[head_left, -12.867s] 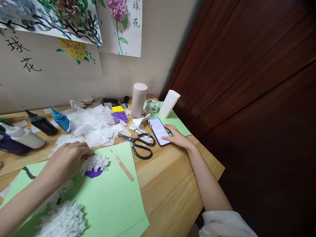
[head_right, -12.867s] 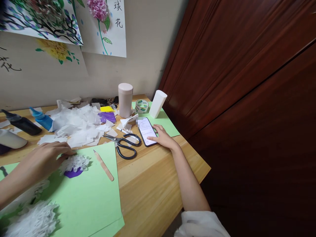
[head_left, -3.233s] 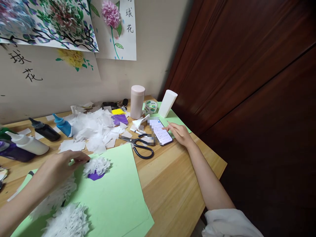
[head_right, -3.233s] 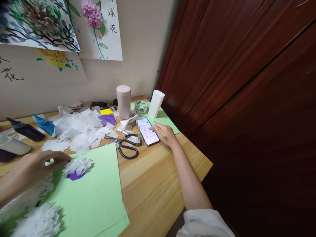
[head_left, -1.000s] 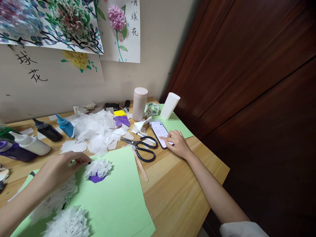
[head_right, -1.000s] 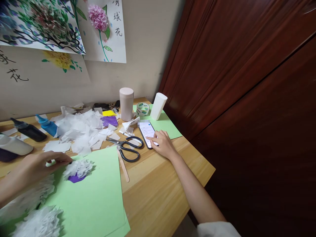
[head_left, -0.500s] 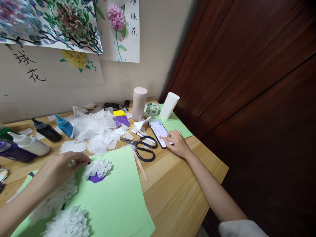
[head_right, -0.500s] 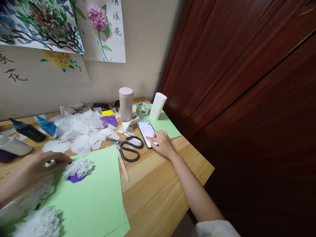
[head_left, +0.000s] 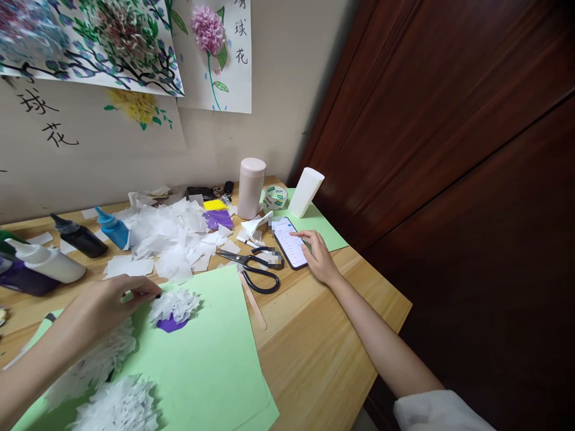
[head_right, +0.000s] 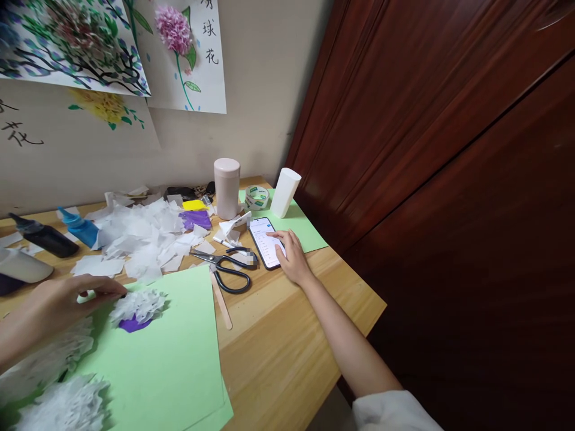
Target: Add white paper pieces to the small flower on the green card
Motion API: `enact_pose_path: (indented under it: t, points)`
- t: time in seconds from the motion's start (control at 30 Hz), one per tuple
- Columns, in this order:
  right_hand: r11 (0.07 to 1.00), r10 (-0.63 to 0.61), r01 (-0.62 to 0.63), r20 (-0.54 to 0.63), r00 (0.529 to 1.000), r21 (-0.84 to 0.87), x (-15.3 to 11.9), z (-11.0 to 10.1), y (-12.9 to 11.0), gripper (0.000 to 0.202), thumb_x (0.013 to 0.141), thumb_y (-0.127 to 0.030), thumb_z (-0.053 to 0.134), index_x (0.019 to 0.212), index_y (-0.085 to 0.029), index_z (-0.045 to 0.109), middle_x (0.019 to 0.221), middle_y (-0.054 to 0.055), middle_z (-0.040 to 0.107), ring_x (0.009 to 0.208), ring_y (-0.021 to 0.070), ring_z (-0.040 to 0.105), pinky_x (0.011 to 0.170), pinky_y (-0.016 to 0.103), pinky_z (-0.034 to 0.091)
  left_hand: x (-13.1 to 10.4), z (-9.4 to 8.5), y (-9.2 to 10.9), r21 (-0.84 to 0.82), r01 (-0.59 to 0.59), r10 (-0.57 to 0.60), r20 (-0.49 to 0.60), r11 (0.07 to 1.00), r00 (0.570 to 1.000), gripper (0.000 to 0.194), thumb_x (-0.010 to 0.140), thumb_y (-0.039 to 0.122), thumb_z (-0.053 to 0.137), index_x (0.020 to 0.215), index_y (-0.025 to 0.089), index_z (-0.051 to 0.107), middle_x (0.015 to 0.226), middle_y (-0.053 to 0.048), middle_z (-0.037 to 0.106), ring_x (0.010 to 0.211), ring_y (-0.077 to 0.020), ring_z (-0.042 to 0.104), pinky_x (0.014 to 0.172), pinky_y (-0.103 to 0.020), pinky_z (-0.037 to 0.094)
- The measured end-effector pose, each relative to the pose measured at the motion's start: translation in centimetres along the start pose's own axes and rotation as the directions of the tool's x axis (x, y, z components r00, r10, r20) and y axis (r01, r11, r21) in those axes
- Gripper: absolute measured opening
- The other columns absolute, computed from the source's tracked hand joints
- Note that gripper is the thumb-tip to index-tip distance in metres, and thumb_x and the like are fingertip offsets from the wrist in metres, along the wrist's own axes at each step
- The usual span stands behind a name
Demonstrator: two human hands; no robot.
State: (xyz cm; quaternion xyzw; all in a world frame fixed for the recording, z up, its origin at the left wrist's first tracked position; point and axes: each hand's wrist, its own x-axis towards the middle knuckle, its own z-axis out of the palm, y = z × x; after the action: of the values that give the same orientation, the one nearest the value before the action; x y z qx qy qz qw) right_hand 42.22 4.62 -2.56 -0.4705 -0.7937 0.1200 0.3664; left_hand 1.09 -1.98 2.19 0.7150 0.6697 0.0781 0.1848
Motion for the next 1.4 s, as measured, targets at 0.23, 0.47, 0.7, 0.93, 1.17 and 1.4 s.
enact_pose_path:
  t: [0.23, 0.47, 0.7, 0.93, 1.17, 1.4]
  points:
    - [0.999, -0.039, 0.039, 0.020, 0.999, -0.014, 0.0, 0.7, 0.0, 0.027, 0.089, -0.019, 0.036, 0.115, -0.022, 0.041, 0.117, 0.007, 0.058, 0.112, 0.0211, 0.050, 0.109, 0.049, 0.018, 0.4, 0.5, -1.2, -0.001, -0.009, 0.009, 0.032, 1.000, 0.999, 0.031, 0.070, 0.046, 0.045, 0.082, 0.028, 0.068, 0.087, 0.001, 0.072, 0.077, -0.0196, 0.063, 0.069, -0.025, 0.045]
    - [1.000, 0.010, -0.012, -0.093, 0.996, -0.026, -0.1, 0.0, 0.1, 0.023, 0.090, -0.019, 0.033, 0.099, -0.023, 0.053, 0.097, 0.004, 0.064, 0.098, 0.0223, 0.053, 0.093, 0.042, 0.035, 0.5, 0.6, -1.4, 0.005, -0.007, 0.007, 0.043, 1.000, 0.999, 0.033, 0.070, 0.047, 0.044, 0.083, 0.029, 0.068, 0.087, 0.001, 0.072, 0.078, -0.0201, 0.063, 0.070, -0.026, 0.045]
    - [1.000, 0.002, -0.005, -0.160, 0.987, -0.021, -0.3, -0.7, -0.1, 0.032, 0.088, -0.015, 0.033, 0.085, -0.023, 0.064, 0.083, 0.003, 0.065, 0.086, 0.0217, 0.053, 0.083, 0.040, 0.037, 0.4, 0.0, -0.6, 0.003, 0.048, -0.048, 0.066, 0.999, 0.997, 0.034, 0.064, 0.050, 0.045, 0.079, 0.030, 0.068, 0.085, 0.002, 0.072, 0.078, -0.0203, 0.064, 0.069, -0.026, 0.046]
    - [1.000, -0.022, 0.019, -0.184, 0.983, -0.014, -0.4, -0.8, 0.2, 0.034, 0.083, -0.012, 0.036, 0.081, -0.025, 0.067, 0.080, 0.002, 0.065, 0.083, 0.0208, 0.055, 0.087, 0.040, 0.038, 0.4, 0.7, -1.6, 0.015, -0.012, 0.012, 0.018, 1.000, 1.000, 0.033, 0.068, 0.049, 0.043, 0.080, 0.031, 0.068, 0.084, 0.003, 0.072, 0.077, -0.0186, 0.063, 0.069, -0.025, 0.045]
    - [0.997, -0.077, 0.079, -0.166, 0.983, 0.004, -0.5, -0.9, 0.4, 0.034, 0.079, -0.009, 0.038, 0.078, -0.025, 0.067, 0.075, 0.000, 0.067, 0.085, 0.0202, 0.059, 0.094, 0.042, 0.035, 0.5, 0.7, -1.5, 0.016, -0.005, 0.004, 0.024, 1.000, 1.000, 0.034, 0.068, 0.049, 0.043, 0.081, 0.031, 0.068, 0.085, 0.003, 0.072, 0.077, -0.0189, 0.063, 0.068, -0.024, 0.045]
    - [0.997, -0.074, 0.076, -0.151, 0.986, 0.007, -0.4, -0.8, 0.4, 0.032, 0.081, -0.009, 0.036, 0.080, -0.025, 0.064, 0.080, 0.000, 0.068, 0.089, 0.0205, 0.059, 0.094, 0.043, 0.036, 0.4, 0.4, -1.0, 0.013, 0.017, -0.017, 0.041, 1.000, 0.999, 0.034, 0.066, 0.050, 0.044, 0.080, 0.031, 0.068, 0.085, 0.003, 0.072, 0.078, -0.0193, 0.063, 0.069, -0.025, 0.045]
